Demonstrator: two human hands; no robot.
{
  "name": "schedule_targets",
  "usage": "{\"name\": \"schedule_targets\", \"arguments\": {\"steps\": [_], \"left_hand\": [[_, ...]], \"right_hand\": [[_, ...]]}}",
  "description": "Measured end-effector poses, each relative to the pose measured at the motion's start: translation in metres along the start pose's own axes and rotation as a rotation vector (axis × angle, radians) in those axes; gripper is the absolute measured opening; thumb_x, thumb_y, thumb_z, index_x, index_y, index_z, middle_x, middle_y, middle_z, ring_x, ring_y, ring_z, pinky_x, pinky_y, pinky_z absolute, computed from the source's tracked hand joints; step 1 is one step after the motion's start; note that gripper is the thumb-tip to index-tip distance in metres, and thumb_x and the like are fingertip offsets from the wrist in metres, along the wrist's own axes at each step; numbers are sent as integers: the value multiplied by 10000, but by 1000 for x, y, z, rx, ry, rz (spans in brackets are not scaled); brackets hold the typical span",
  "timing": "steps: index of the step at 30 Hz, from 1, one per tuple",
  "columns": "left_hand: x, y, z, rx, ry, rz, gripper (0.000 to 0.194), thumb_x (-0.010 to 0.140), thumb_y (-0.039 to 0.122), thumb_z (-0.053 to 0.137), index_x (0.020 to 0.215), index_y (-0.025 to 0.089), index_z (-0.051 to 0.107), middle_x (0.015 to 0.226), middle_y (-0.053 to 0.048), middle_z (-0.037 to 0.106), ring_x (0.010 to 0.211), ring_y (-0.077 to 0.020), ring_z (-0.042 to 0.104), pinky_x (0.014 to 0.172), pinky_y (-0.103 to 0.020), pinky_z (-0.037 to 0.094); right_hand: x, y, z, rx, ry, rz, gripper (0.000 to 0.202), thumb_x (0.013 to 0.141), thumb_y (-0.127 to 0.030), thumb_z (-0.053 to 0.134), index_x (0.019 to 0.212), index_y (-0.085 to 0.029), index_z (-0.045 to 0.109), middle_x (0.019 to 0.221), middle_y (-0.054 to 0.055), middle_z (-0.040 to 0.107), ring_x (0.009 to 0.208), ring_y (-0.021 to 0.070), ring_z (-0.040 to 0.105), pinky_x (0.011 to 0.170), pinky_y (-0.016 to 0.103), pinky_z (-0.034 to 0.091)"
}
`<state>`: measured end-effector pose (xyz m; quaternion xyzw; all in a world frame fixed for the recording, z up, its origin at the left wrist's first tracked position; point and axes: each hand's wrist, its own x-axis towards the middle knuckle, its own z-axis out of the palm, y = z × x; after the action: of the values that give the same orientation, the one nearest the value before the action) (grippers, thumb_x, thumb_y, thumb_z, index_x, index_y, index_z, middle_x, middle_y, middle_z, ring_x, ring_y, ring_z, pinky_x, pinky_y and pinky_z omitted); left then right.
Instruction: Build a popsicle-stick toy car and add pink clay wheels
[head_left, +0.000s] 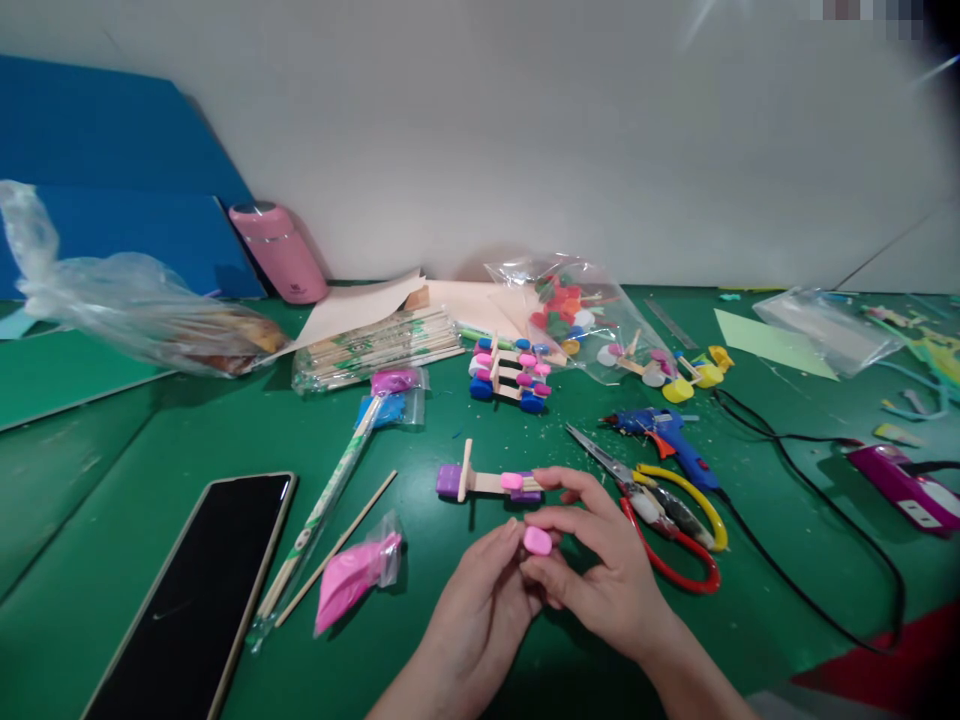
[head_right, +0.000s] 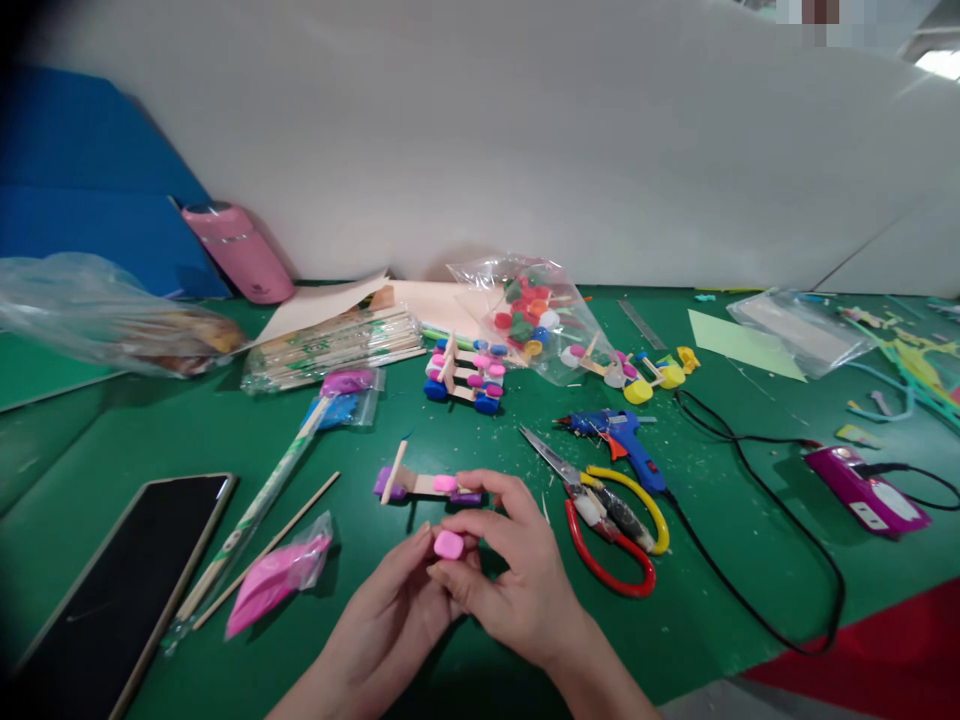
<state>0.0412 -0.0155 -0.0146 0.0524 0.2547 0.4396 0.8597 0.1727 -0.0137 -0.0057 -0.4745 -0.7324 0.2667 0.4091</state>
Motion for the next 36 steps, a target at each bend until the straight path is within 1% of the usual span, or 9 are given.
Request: {"name": "schedule_targets", "arguments": {"steps": [3, 8, 12, 17, 22, 27, 31, 36], "left_hand": [[-1, 1, 0, -7, 1, -8, 134, 734, 243, 637, 716, 115, 670, 699, -32, 624, 616, -92, 524, 604, -217, 428], [-2, 2, -1, -13, -28, 8, 105, 753, 205, 611, 732, 120, 669, 663, -16, 606, 626, -87, 519, 641, -217, 438], [-2, 1, -2, 15, -17, 12, 108, 759, 188, 595, 736, 112, 668, 659, -19, 599, 631, -93, 519, 642, -220, 441], [-2, 0, -3, 47, 7, 47, 105, 758, 191, 593, 745, 117, 665, 664, -15, 586, 623, -93, 503, 644, -228, 448], [-3, 0, -2, 162, 47, 104, 106, 756, 211, 602, 702, 133, 651, 658, -6, 569, 627, -96, 495, 640, -238, 453], [-2, 0, -1, 248, 79, 105, 101, 710, 199, 657, 655, 122, 621, 592, 19, 545, 565, -66, 475, 594, -189, 417], [-1, -1, -1, 285, 112, 116, 132, 693, 213, 673, 637, 113, 607, 564, 23, 534, 541, -65, 452, 568, -191, 388], [-1, -1, -1, 328, 110, 122, 134, 705, 211, 659, 632, 115, 601, 551, 21, 532, 545, -73, 447, 568, -201, 370]], "right_hand": [[0, 1, 0, -1, -8, -14, 214, 722, -211, 639, 933, -240, 615, 1170, 47, 473, 1050, 197, 478, 853, 305, 387], [0, 1, 1, 0, 14, -27, 274, 714, -191, 636, 982, -234, 601, 1176, 57, 471, 1050, 200, 483, 846, 310, 403], [0, -2, 1, -5, 11, -16, 236, 716, -164, 616, 940, -240, 612, 1160, 48, 478, 1041, 191, 489, 831, 298, 410], [1, -2, 0, -60, -13, -22, 218, 733, -168, 596, 933, -253, 622, 1167, 42, 478, 1049, 192, 483, 861, 315, 391], [1, 1, -1, -148, -11, -77, 203, 752, -175, 590, 943, -237, 617, 1165, 52, 476, 1054, 194, 475, 869, 331, 400], [1, 2, -1, -228, -27, -128, 195, 770, -180, 570, 949, -238, 618, 1154, 55, 495, 1055, 207, 473, 854, 355, 418], [1, 1, -1, -267, -27, -140, 179, 774, -193, 559, 932, -233, 633, 1133, 64, 521, 1047, 217, 484, 845, 368, 430], [1, 2, -2, -284, -33, -139, 167, 782, -204, 548, 922, -235, 633, 1134, 67, 524, 1049, 223, 482, 850, 383, 424]]}}
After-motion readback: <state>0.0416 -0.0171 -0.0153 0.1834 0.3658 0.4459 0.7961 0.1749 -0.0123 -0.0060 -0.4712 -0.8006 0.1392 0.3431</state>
